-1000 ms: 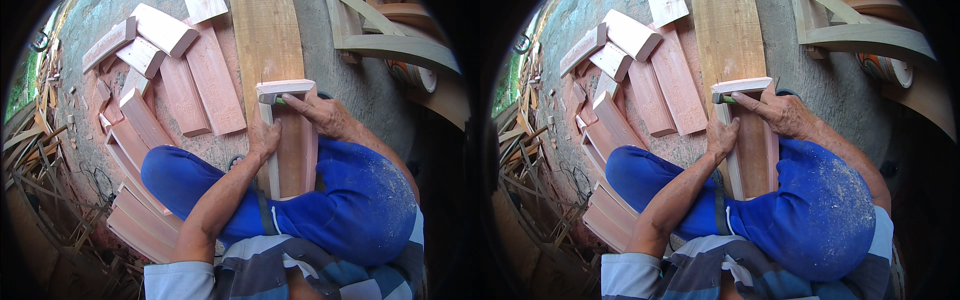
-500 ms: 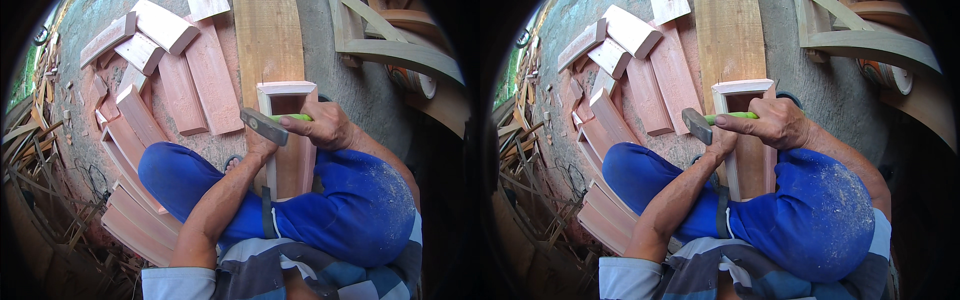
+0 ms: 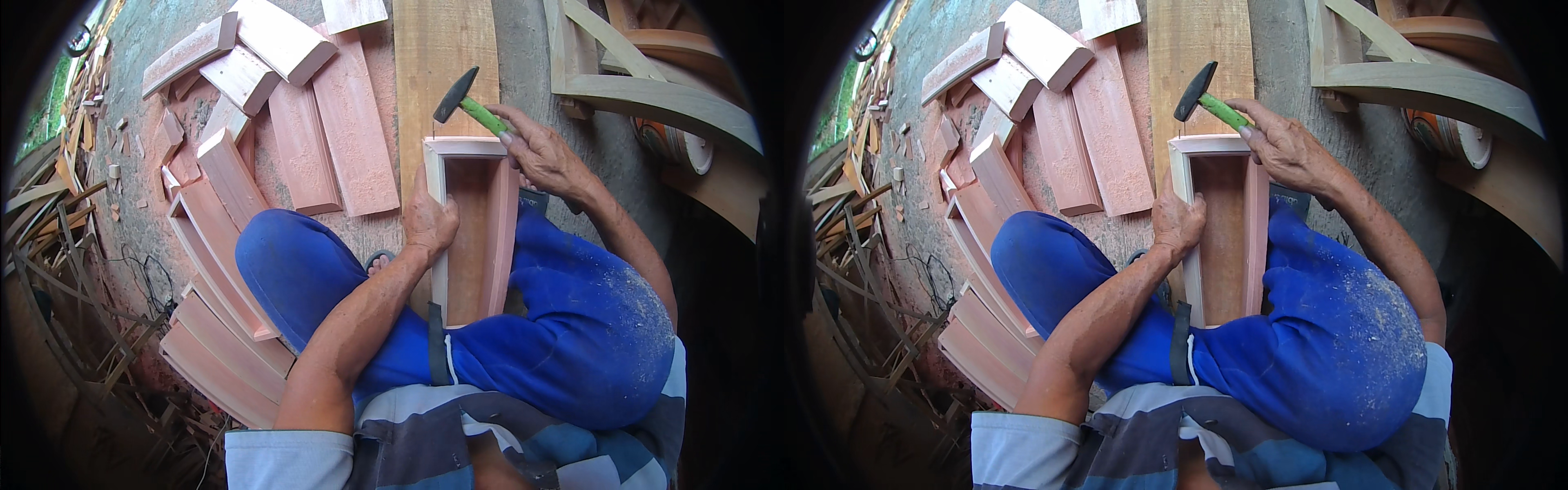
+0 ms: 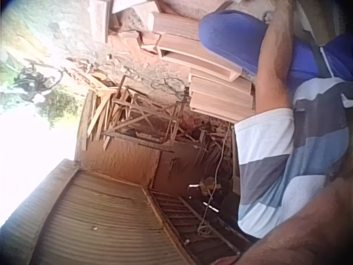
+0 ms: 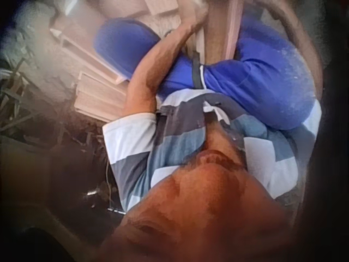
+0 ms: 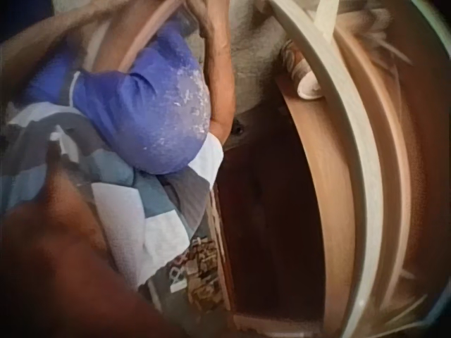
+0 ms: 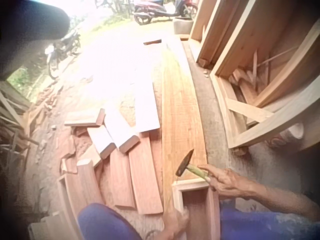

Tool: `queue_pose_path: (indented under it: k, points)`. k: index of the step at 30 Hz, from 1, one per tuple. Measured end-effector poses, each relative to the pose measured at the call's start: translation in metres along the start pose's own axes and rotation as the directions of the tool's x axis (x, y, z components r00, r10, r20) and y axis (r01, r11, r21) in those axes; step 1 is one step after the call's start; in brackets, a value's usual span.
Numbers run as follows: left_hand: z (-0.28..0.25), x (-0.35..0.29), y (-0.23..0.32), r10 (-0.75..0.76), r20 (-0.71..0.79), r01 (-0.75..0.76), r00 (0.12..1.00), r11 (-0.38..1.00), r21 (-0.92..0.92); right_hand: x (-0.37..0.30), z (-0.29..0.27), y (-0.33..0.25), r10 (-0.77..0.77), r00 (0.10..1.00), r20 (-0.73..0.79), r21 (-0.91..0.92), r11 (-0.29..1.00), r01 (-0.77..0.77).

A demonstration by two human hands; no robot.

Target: The person assembles small wooden frames by hand, using a hammer to drive nails into pre-cut wooden pieces. They repeatedly pick up pieces, align them, hammer nails, and place the finished frames aside.

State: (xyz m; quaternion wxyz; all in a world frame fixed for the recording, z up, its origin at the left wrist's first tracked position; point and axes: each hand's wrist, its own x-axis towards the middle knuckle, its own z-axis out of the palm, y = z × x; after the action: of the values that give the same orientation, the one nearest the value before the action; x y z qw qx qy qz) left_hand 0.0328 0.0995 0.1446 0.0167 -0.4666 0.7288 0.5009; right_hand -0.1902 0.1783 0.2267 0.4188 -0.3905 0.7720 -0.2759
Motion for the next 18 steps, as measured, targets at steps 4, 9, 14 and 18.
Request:
queue_pose_path:
  k: [4, 9, 14, 18]
  points:
    - [0.0, 0.003, -0.002, -0.011, 0.033, 0.012, 0.999, 1.0, -0.028, 0.006, 0.003, 0.019, -0.238, 0.966, -0.098, -0.127, 0.966, 0.225]
    - [0.001, 0.0, -0.015, -0.003, 0.01, 0.003, 1.0, 0.998, -0.067, 0.012, 0.022, 0.055, -0.212, 0.922, -0.324, -0.2, 0.968, 0.152]
    - [-0.016, -0.014, -0.033, -0.053, -0.022, 0.05, 0.998, 0.993, -0.103, 0.007, 0.069, 0.054, 0.137, 0.942, -0.307, 0.188, 0.979, -0.081]
    - [-0.034, -0.01, -0.039, -0.113, -0.033, 0.107, 0.993, 0.984, -0.143, 0.029, 0.083, 0.04, 0.032, 0.947, -0.319, 0.176, 0.984, 0.026]
